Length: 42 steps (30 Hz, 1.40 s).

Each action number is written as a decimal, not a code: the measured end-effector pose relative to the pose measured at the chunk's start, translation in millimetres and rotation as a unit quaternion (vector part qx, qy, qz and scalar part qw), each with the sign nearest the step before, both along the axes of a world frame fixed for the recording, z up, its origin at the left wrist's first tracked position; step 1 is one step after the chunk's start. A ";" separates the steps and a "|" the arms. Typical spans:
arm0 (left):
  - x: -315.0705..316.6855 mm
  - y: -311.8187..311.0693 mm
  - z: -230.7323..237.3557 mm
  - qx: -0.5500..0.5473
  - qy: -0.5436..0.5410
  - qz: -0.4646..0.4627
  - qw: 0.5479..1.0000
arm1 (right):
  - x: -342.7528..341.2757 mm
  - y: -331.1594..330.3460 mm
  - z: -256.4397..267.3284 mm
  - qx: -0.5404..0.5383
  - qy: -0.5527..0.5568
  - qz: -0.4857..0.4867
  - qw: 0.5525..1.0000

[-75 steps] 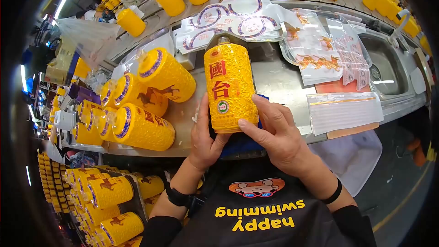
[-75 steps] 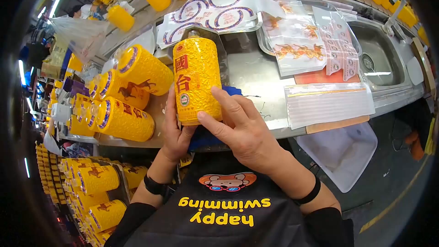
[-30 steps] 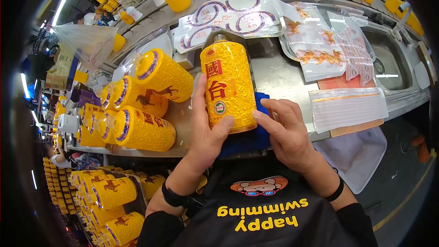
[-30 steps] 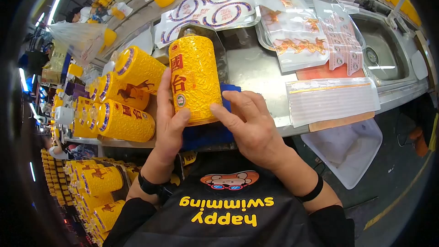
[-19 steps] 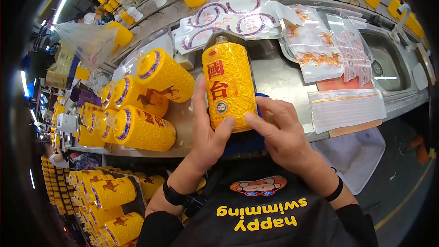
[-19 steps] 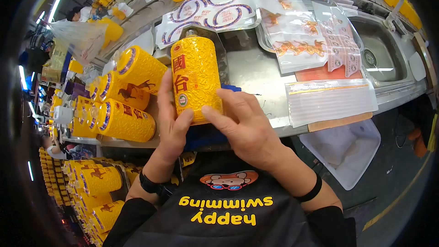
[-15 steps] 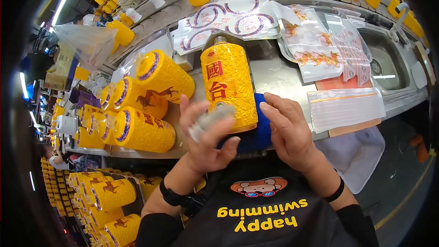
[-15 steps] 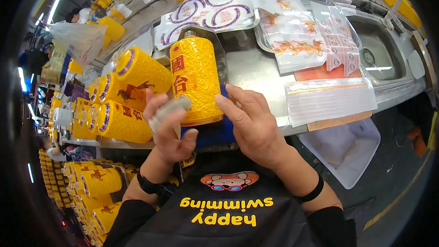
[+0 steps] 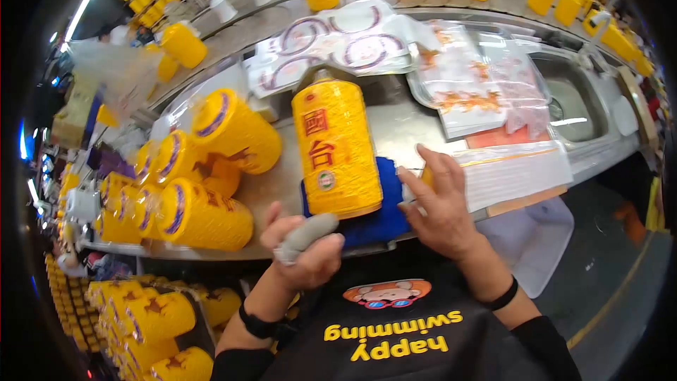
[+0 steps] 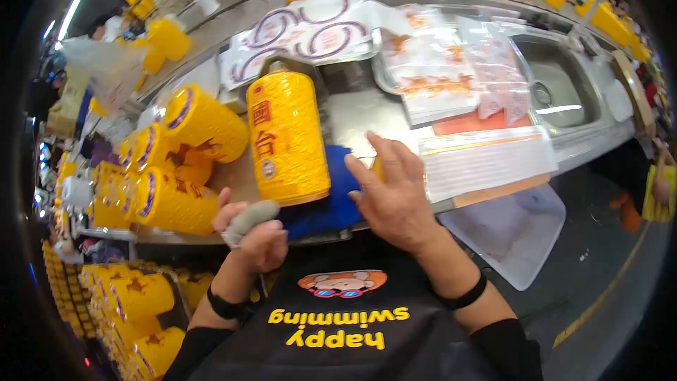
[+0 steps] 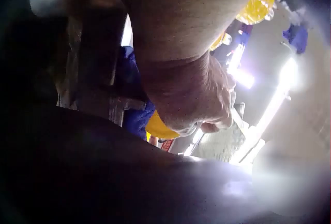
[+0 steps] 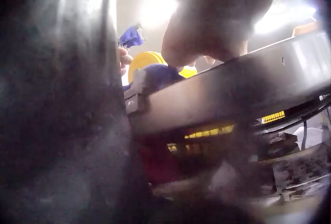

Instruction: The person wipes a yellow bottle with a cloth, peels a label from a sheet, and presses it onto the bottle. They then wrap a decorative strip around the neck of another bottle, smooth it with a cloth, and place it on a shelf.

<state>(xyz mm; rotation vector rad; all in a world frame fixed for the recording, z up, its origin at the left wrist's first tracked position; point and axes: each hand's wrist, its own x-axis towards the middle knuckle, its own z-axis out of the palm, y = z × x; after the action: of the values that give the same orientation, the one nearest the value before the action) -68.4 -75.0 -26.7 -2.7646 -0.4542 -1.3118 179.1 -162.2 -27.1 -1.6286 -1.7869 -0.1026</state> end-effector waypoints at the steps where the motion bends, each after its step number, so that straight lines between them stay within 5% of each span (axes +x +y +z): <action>1: -3.9 1.4 -5.0 -0.036 -0.017 0.014 0.999 | 1.5 1.4 -7.3 0.003 -0.014 -0.004 1.000; 4: -6.2 6.3 -27.3 -0.192 -0.116 0.046 0.973 | 2.0 -6.5 -9.2 0.020 0.008 -0.021 1.000; 7: -3.8 13.9 -32.5 -0.377 -0.205 -0.007 0.903 | 5.3 -14.4 -18.4 0.031 -0.045 -0.068 0.996; 8: -5.5 14.5 -38.3 -0.477 -0.238 -0.023 0.846 | 4.8 -14.2 -21.6 0.033 -0.056 -0.066 0.996; 13: -5.6 25.1 -35.1 -0.595 -0.232 -0.072 0.766 | 0.2 -9.3 -28.1 0.059 -0.079 -0.094 0.991; 16: -10.8 38.9 -43.6 -0.695 -0.262 -0.133 0.656 | -0.2 -10.1 -23.0 0.033 -0.076 -0.106 0.991; 17: -14.8 38.7 -41.2 -0.708 -0.240 -0.063 0.661 | 0.0 -9.8 -23.0 0.033 -0.074 -0.113 0.990; 29: -1.9 30.0 -15.2 -0.688 -0.227 -0.048 0.688 | -5.4 -11.6 -20.7 0.053 -0.052 -0.153 0.985; 32: 0.6 26.6 -13.3 -0.655 -0.222 -0.026 0.722 | -4.7 -11.0 -22.8 0.061 -0.047 -0.138 0.987; 38: 3.2 16.8 -13.0 -0.429 -0.114 0.038 0.895 | -3.6 -13.7 -25.2 0.070 -0.049 -0.124 0.989; 42: -6.1 20.4 -26.8 -0.344 -0.071 0.041 0.935 | -2.3 -13.3 -27.7 0.100 -0.046 -0.118 0.987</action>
<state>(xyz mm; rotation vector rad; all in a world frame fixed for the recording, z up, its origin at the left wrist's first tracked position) -74.5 -54.6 -53.5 -3.1162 -1.2400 -1.5742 176.7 -175.5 -54.8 -1.7028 -1.5867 -0.4581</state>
